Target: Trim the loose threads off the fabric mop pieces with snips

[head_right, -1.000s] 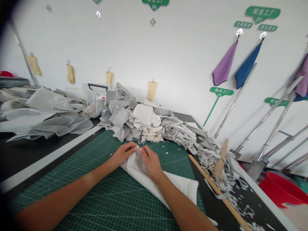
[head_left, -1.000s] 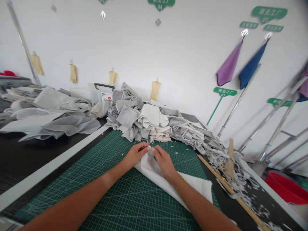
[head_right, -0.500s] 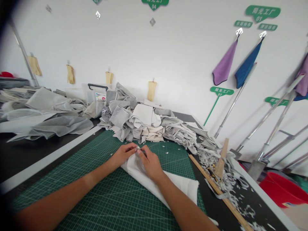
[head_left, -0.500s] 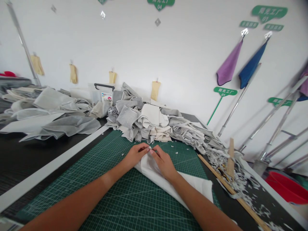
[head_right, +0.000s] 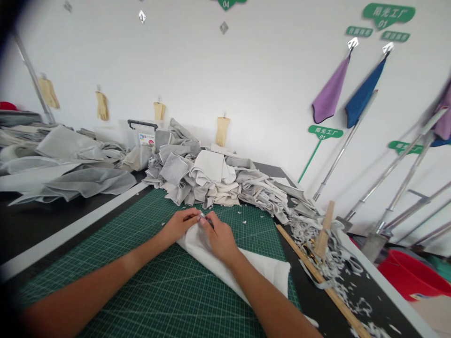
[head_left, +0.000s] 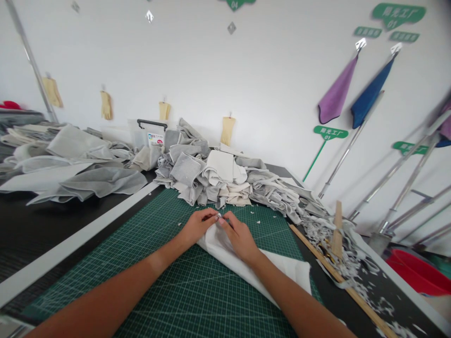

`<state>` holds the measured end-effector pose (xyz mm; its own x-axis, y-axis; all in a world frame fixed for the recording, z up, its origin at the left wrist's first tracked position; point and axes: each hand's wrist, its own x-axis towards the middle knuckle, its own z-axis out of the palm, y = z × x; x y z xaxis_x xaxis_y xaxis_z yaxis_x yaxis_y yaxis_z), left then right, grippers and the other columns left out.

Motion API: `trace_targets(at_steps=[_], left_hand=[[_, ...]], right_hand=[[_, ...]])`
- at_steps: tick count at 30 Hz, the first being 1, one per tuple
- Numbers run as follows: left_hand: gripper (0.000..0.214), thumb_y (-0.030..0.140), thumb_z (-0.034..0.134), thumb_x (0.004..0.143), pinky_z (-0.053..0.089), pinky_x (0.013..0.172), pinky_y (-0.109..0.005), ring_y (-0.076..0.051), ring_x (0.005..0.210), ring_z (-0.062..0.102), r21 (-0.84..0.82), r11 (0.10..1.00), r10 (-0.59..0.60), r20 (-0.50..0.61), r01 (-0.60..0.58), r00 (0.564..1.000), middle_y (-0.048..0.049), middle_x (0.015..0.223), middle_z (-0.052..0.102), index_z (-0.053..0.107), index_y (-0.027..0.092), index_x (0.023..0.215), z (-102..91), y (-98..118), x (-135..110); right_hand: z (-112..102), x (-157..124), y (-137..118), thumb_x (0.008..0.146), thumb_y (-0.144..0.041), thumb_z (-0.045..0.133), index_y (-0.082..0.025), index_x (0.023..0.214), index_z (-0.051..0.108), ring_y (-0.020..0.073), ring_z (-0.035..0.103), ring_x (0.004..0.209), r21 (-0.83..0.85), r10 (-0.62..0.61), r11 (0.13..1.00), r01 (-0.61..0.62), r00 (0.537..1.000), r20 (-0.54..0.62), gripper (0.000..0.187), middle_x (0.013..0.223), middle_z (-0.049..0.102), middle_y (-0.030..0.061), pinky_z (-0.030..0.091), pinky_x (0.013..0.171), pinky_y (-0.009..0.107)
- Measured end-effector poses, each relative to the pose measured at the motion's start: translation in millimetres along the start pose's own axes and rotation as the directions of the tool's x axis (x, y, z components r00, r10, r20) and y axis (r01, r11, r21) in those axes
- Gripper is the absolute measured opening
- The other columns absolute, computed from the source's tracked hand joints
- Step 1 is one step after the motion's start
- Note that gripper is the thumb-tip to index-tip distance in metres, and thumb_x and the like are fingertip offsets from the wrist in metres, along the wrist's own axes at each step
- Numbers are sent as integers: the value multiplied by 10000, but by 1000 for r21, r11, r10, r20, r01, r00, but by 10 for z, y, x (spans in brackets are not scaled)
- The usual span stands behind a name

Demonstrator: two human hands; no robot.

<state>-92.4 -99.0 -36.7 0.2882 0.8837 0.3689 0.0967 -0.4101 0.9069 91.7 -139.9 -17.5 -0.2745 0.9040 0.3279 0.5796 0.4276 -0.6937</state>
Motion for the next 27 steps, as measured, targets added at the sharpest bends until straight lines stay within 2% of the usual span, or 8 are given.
trace_targets(at_steps=[9,27], left_hand=[[236,348,615,845,460,760,-255,-190,849,619,-19,1000,-18,-6,18,1000,-45,902,718,730,157,922,0,-46,-6],[239,355,608,851,432,706,-242,-169,780,584,-34,999,-33,0,33,999,-32,831,688,719,143,853,8,13,-25]], right_hand=[[16,8,16,1013,-503,365,-257,991,561,171,593,698,-39,5,999,-4,1000,3,315,780,620,-17,352,645,227],[23,1,7,1016,-492,349,-250,983,559,172,597,694,-36,-3,999,3,1000,-3,323,774,620,-14,347,648,231]])
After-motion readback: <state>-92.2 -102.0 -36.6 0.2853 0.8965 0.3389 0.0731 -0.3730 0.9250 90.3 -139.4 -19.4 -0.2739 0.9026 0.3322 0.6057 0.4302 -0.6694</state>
